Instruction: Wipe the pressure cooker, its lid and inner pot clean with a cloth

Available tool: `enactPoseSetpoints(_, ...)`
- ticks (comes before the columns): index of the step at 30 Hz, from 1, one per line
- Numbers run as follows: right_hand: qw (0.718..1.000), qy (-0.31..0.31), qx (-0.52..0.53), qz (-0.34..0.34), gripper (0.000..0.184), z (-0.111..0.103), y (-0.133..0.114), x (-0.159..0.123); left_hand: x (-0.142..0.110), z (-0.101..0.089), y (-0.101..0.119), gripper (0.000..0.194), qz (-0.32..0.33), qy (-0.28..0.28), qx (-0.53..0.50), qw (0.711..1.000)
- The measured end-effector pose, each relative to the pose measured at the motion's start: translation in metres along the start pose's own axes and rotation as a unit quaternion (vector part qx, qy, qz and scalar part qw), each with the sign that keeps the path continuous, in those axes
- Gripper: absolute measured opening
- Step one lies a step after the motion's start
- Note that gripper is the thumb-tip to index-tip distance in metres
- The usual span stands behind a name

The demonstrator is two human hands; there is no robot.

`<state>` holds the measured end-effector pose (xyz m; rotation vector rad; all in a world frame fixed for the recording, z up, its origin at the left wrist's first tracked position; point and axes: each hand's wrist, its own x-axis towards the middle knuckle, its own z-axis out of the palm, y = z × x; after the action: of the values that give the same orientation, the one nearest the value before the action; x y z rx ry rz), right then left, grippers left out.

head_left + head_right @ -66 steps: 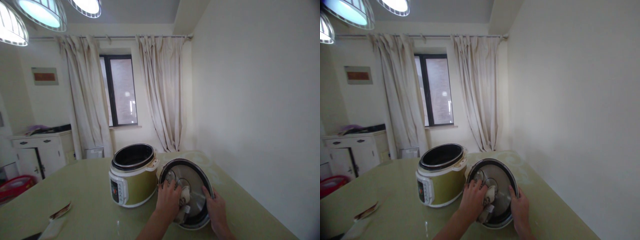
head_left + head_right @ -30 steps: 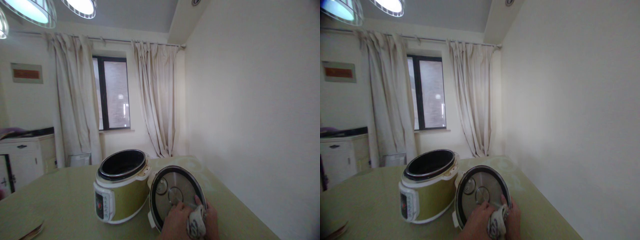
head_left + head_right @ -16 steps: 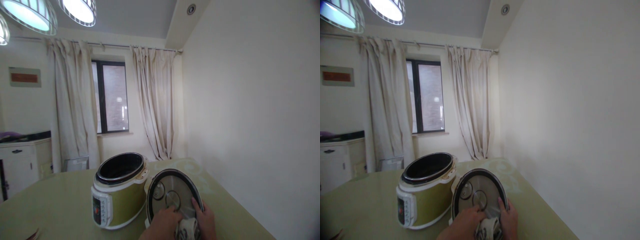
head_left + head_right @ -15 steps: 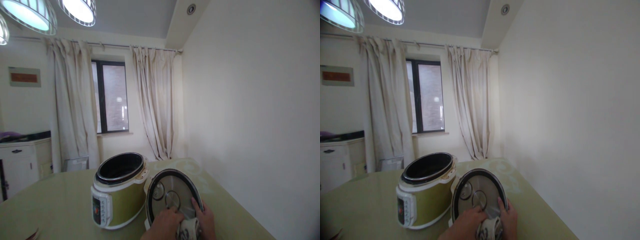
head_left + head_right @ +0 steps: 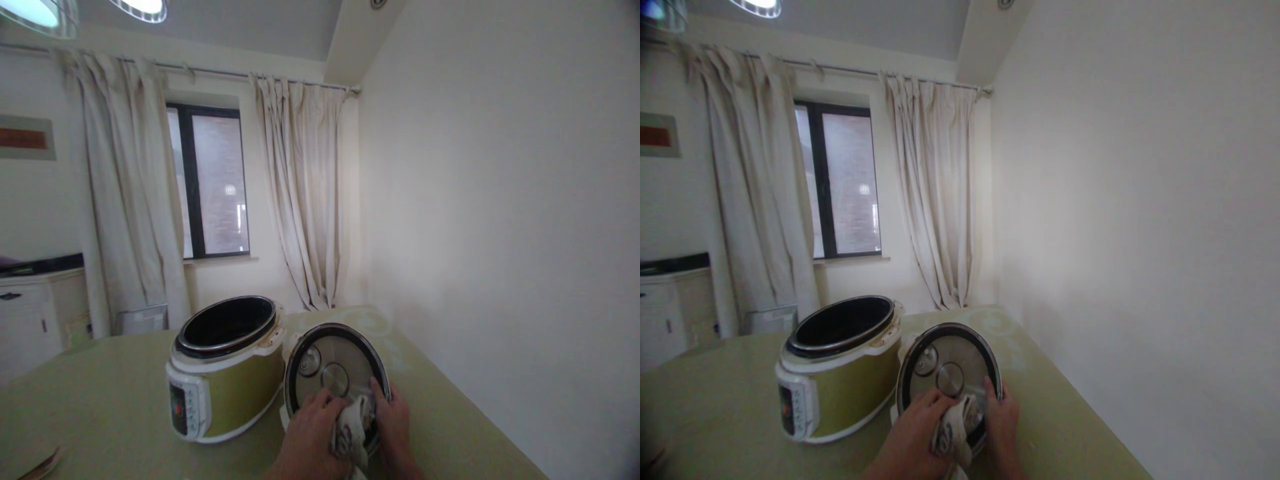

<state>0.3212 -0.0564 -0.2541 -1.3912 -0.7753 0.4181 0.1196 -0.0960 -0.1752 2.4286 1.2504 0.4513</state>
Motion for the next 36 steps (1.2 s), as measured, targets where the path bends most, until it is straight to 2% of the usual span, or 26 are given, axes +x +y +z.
enactPoseSetpoints(5,1.0,-0.02,0.002,0.007,0.05,0.0,-0.009,-0.002,-0.012,-0.002,0.002,0.068,-0.042,-0.024,0.077,0.996)
enactPoseSetpoints(10,1.0,-0.005,-0.014,-0.012,0.048,0.0,-0.017,-0.008,-0.007,0.007,0.014,0.059,-0.055,0.0,0.123,0.991)
enactPoseSetpoints(13,1.0,-0.008,-0.015,-0.024,0.047,0.0,-0.017,-0.011,-0.003,0.01,0.017,0.06,-0.063,0.008,0.12,0.991)
enactPoseSetpoints(17,0.999,-0.006,-0.024,-0.032,0.05,-0.001,-0.015,-0.012,0.002,0.001,0.011,0.061,-0.042,-0.014,0.09,0.995)
enactPoseSetpoints(21,0.998,-0.002,-0.045,-0.043,0.051,-0.002,-0.014,-0.009,0.004,-0.015,-0.004,0.048,0.001,-0.05,0.079,0.996)
enactPoseSetpoints(25,0.999,-0.01,-0.03,-0.036,0.053,-0.003,-0.016,-0.008,0.005,-0.022,-0.013,0.037,-0.032,0.007,0.221,0.975)
enactPoseSetpoints(27,0.999,-0.021,-0.027,-0.034,0.053,-0.004,-0.018,-0.008,0.008,-0.022,-0.015,0.036,-0.058,0.03,0.251,0.966)
enactPoseSetpoints(32,0.998,-0.04,-0.039,-0.03,0.056,-0.008,-0.025,-0.01,0.031,-0.014,-0.012,0.04,-0.076,0.065,0.147,0.984)
enactPoseSetpoints(36,0.998,-0.033,-0.036,-0.041,0.057,-0.008,-0.028,-0.014,0.067,-0.002,0.016,0.036,-0.079,0.166,0.007,0.983)
